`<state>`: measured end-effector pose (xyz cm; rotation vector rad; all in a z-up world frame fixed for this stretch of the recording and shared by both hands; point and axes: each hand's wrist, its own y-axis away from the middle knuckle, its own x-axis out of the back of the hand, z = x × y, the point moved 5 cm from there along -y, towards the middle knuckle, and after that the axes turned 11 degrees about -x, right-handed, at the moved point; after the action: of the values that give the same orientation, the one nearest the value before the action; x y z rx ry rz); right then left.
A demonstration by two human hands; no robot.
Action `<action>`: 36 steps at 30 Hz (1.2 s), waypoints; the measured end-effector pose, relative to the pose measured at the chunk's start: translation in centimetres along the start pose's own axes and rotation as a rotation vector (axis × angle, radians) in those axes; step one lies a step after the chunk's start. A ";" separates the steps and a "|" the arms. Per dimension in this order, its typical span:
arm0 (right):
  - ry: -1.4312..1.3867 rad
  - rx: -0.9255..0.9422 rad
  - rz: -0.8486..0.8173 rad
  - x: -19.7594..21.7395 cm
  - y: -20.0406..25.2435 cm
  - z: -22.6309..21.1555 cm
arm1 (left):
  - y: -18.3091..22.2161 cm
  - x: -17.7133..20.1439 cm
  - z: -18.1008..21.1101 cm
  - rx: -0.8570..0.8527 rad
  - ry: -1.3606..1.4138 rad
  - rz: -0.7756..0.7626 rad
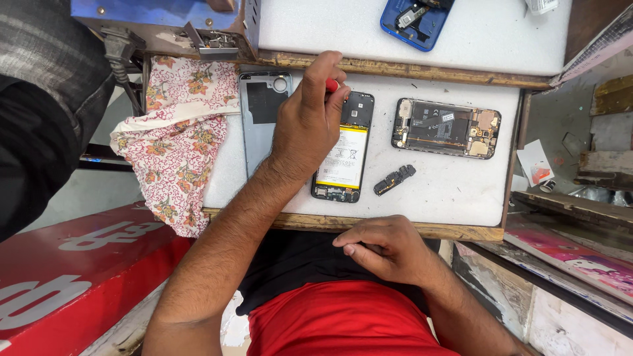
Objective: The person disassembles a smartphone by removing the back cover and unscrewing internal components. They use a screwdriver to detach the motherboard and other parts, placing them on the workbench.
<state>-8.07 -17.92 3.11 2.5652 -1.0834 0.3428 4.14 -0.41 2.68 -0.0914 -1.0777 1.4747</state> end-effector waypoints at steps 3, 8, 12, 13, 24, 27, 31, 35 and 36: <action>0.001 -0.027 -0.009 -0.1 0.0 0.1 | 0.0 0.0 0.1 -0.006 -0.017 -0.015; -0.004 -0.035 -0.012 -0.6 0.4 -0.4 | -0.2 0.2 0.0 0.056 -0.049 -0.024; 0.002 -0.041 -0.021 -0.9 0.6 -0.3 | 0.1 0.2 0.2 0.073 -0.057 -0.047; -0.006 -0.041 -0.026 -0.9 0.6 -0.2 | 0.2 0.1 0.2 0.071 -0.052 -0.047; -0.031 -0.060 -0.032 -0.7 0.6 0.4 | -0.6 0.5 1.1 -0.021 -0.020 -0.083; -0.046 -0.041 -0.020 -0.5 0.6 0.3 | -1.2 0.4 1.7 -0.101 -0.042 -0.205; -0.047 -0.103 -0.038 -0.4 0.6 0.1 | -2.3 0.5 1.5 -0.071 -0.247 -0.298; -0.110 -0.015 -0.062 0.6 0.5 -1.2 | -2.9 1.2 2.4 -0.181 -0.192 -0.251; -0.128 0.008 -0.074 1.1 0.2 -1.6 | -3.1 1.0 2.1 -0.123 -0.243 -0.321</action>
<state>-7.62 -18.17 5.01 2.6573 -1.0289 0.1664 4.90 -1.28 6.40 0.1722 -1.3123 1.1490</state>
